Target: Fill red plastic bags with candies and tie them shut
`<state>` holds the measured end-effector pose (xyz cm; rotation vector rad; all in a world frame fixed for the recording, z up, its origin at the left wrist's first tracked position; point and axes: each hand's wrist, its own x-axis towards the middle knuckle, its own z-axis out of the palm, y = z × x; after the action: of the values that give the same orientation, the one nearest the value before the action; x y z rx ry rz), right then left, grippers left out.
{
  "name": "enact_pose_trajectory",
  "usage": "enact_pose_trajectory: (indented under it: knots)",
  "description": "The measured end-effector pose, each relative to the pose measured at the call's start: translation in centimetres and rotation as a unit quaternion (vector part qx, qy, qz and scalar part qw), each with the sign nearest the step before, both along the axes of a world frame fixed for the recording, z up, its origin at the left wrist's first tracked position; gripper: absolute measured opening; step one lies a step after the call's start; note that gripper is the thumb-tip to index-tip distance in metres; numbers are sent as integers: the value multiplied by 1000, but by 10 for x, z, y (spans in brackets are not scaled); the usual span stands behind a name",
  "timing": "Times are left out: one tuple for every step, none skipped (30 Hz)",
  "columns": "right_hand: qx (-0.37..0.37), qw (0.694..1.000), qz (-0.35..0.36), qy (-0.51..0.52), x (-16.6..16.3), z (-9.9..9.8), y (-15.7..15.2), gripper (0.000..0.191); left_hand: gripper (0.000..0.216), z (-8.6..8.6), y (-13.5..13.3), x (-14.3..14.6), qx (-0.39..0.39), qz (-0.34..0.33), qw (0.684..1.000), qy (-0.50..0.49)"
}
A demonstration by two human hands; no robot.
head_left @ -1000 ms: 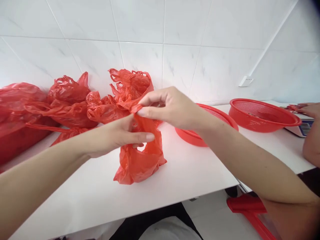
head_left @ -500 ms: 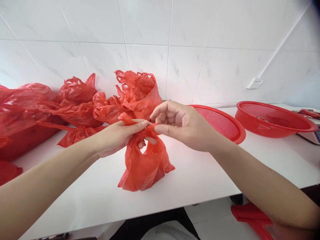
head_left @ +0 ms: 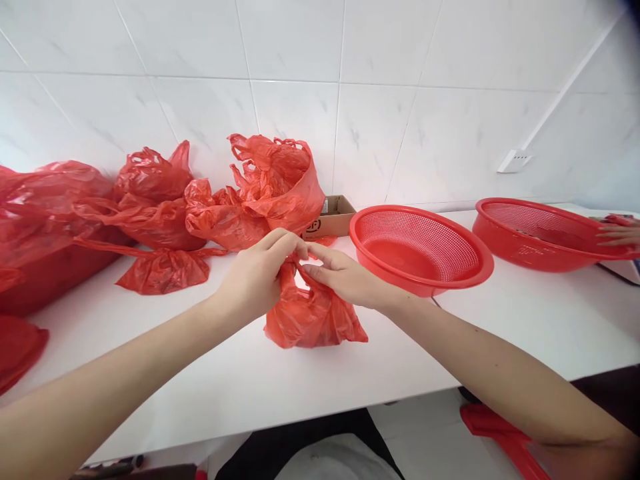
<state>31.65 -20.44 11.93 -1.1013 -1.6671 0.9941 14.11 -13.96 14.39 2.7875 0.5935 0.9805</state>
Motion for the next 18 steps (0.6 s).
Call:
enact_pose_trajectory:
  knots:
    - [-6, 1000, 4, -16, 2, 2, -3, 22, 24, -1, 1, -2, -7, -20, 1000, -1]
    - [-4, 999, -1, -39, 3, 5, -7, 21, 22, -2, 1, -5, -19, -41, 999, 3]
    - [6, 997, -14, -70, 6, 6, -12, 22, 23, -4, 2, -9, -33, -59, 998, 11]
    - [21, 993, -33, -112, 8, 7, -17, 23, 24, -8, 3, -16, -51, -70, 996, 25]
    - [41, 985, -55, -159, 12, 7, -22, 23, 25, -12, 5, -24, -73, -74, 994, 44]
    - [55, 975, -76, -202, 16, 5, -28, 23, 26, -19, 7, -33, -98, -70, 991, 67]
    - [59, 965, -97, -236, 22, 2, -32, 23, 26, -26, 8, -45, -125, -53, 987, 89]
    - [52, 958, -116, -257, 28, -3, -36, 23, 26, -35, 10, -57, -156, -26, 982, 106]
    - [36, 954, -136, -265, 35, -9, -38, 23, 26, -43, 11, -69, -187, 6, 976, 116]
    - [15, 953, -155, -261, 42, -16, -40, 23, 27, -51, 11, -80, -217, 38, 968, 117]
    - [-7, 953, -172, -250, 47, -23, -40, 24, 30, -57, 10, -89, -243, 67, 961, 113]
    - [-24, 955, -184, -233, 51, -30, -39, 24, 32, -62, 9, -94, -263, 90, 955, 105]
    - [-33, 957, -193, -213, 53, -36, -36, 24, 34, -65, 7, -96, -273, 105, 952, 88]
    - [-35, 960, -201, -191, 51, -43, -32, 25, 35, -67, 5, -93, -274, 111, 953, 64]
    - [-34, 961, -214, -172, 47, -48, -27, 25, 35, -69, 3, -86, -270, 113, 956, 32]
    - [-30, 959, -232, -162, 40, -54, -22, 25, 34, -71, 2, -75, -267, 115, 957, -2]
    - [-27, 953, -253, -167, 31, -59, -16, 24, 34, -75, 1, -63, -266, 119, 956, -32]
    - [-27, 943, -274, -187, 21, -64, -10, 24, 35, -80, 2, -50, -269, 125, 954, -53]
